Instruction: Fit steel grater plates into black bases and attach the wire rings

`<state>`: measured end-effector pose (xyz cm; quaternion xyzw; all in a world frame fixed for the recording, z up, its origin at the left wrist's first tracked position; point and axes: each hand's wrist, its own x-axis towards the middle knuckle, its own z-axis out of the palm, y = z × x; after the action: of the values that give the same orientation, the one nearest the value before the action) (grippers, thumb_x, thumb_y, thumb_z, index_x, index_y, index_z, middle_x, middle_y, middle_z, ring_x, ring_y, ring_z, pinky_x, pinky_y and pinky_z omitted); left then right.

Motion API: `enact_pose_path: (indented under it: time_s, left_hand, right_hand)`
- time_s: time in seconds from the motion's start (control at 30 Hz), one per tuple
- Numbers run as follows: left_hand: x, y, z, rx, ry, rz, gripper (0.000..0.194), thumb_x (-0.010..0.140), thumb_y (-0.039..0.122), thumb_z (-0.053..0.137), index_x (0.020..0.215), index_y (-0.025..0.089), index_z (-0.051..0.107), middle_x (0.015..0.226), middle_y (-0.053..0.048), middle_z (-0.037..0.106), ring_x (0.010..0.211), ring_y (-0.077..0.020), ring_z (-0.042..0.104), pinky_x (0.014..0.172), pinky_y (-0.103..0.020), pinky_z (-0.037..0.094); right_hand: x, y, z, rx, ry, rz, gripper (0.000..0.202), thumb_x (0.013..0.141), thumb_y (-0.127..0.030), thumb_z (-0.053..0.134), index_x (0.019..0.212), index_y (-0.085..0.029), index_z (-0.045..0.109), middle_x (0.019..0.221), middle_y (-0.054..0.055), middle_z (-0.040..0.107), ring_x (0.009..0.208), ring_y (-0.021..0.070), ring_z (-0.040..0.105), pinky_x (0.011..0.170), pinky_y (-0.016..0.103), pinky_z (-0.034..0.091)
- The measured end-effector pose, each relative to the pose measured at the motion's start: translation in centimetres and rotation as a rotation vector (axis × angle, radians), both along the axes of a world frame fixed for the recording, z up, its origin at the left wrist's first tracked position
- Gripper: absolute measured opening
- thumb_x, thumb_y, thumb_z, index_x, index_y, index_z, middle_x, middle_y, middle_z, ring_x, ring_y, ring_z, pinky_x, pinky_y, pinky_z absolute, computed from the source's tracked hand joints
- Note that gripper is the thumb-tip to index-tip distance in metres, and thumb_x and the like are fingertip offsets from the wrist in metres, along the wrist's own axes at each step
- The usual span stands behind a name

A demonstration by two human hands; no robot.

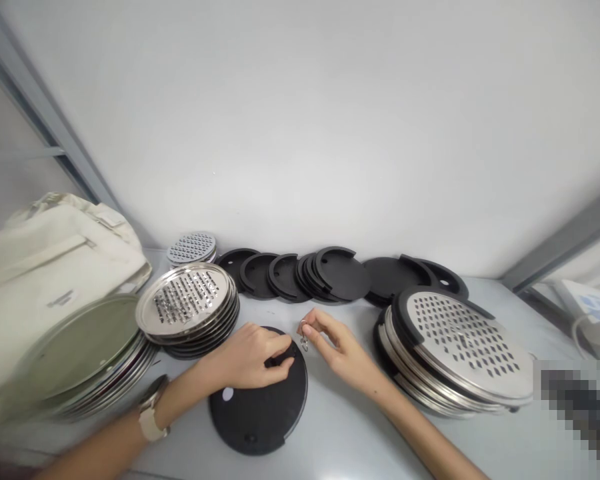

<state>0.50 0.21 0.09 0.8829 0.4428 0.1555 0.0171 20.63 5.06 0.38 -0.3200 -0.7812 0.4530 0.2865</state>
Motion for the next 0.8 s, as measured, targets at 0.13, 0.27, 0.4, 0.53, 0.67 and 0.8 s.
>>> enact_pose_path:
  time_s: [0.13, 0.27, 0.4, 0.53, 0.67, 0.8]
  left_hand:
    - [0.0, 0.0, 0.0, 0.002, -0.002, 0.002, 0.017, 0.083, 0.029, 0.051, 0.07, 0.019, 0.051, 0.058, 0.002, 0.057, 0.05, -0.0129, 0.053, 0.049, -0.027, 0.026]
    - [0.0, 0.0, -0.1, 0.005, 0.009, 0.003, 0.017, 0.083, 0.03, 0.051, 0.07, 0.019, 0.05, 0.059, 0.002, 0.057, 0.052, -0.0135, 0.053, 0.049, -0.028, 0.024]
    - [-0.1, 0.0, -0.2, 0.009, 0.011, 0.002, 0.018, 0.084, 0.03, 0.05, 0.07, 0.019, 0.048, 0.061, 0.002, 0.059, 0.053, -0.0137, 0.054, 0.049, -0.028, 0.023]
    - [-0.1, 0.0, -0.1, 0.005, 0.013, 0.003, 0.017, 0.084, 0.03, 0.05, 0.071, 0.019, 0.048, 0.062, 0.002, 0.06, 0.054, -0.0138, 0.055, 0.05, -0.028, 0.023]
    - [-0.1, 0.0, 0.1, -0.003, 0.02, -0.002, 0.018, 0.084, 0.03, 0.051, 0.07, 0.019, 0.049, 0.061, 0.001, 0.059, 0.054, -0.0141, 0.055, 0.05, -0.027, 0.024]
    - [-0.1, 0.1, 0.0, 0.001, 0.012, -0.011, 0.016, 0.084, 0.029, 0.051, 0.072, 0.019, 0.051, 0.062, 0.002, 0.06, 0.054, -0.014, 0.056, 0.05, -0.027, 0.025]
  right_hand:
    - [0.0, 0.3, 0.3, -0.131, 0.05, 0.022, 0.03, 0.094, -0.048, 0.043, 0.087, -0.02, 0.052, 0.082, 0.003, 0.059, 0.08, 0.0166, 0.056, 0.076, 0.028, 0.045]
    - [-0.1, 0.4, -0.5, -0.117, -0.045, 0.017, 0.034, 0.092, -0.05, 0.046, 0.082, -0.019, 0.054, 0.07, 0.0, 0.056, 0.067, 0.0137, 0.052, 0.066, 0.025, 0.043]
    - [-0.3, 0.1, -1.3, -0.052, -0.158, 0.036, 0.032, 0.095, -0.046, 0.041, 0.079, -0.019, 0.052, 0.061, -0.005, 0.047, 0.057, 0.011, 0.044, 0.056, 0.022, 0.034]
    - [-0.4, -0.2, -1.6, -0.008, -0.185, 0.039, 0.029, 0.097, -0.042, 0.037, 0.081, -0.02, 0.047, 0.058, -0.007, 0.042, 0.055, 0.0105, 0.039, 0.055, 0.022, 0.03]
    - [-0.4, -0.4, -1.8, -0.016, -0.163, 0.019, 0.023, 0.097, -0.042, 0.035, 0.087, -0.022, 0.04, 0.057, -0.008, 0.041, 0.053, 0.0111, 0.038, 0.055, 0.022, 0.03]
    - [-0.6, -0.6, -2.0, -0.064, -0.166, 0.053, 0.02, 0.098, -0.043, 0.034, 0.092, -0.023, 0.035, 0.057, -0.009, 0.037, 0.052, 0.011, 0.034, 0.051, 0.022, 0.027]
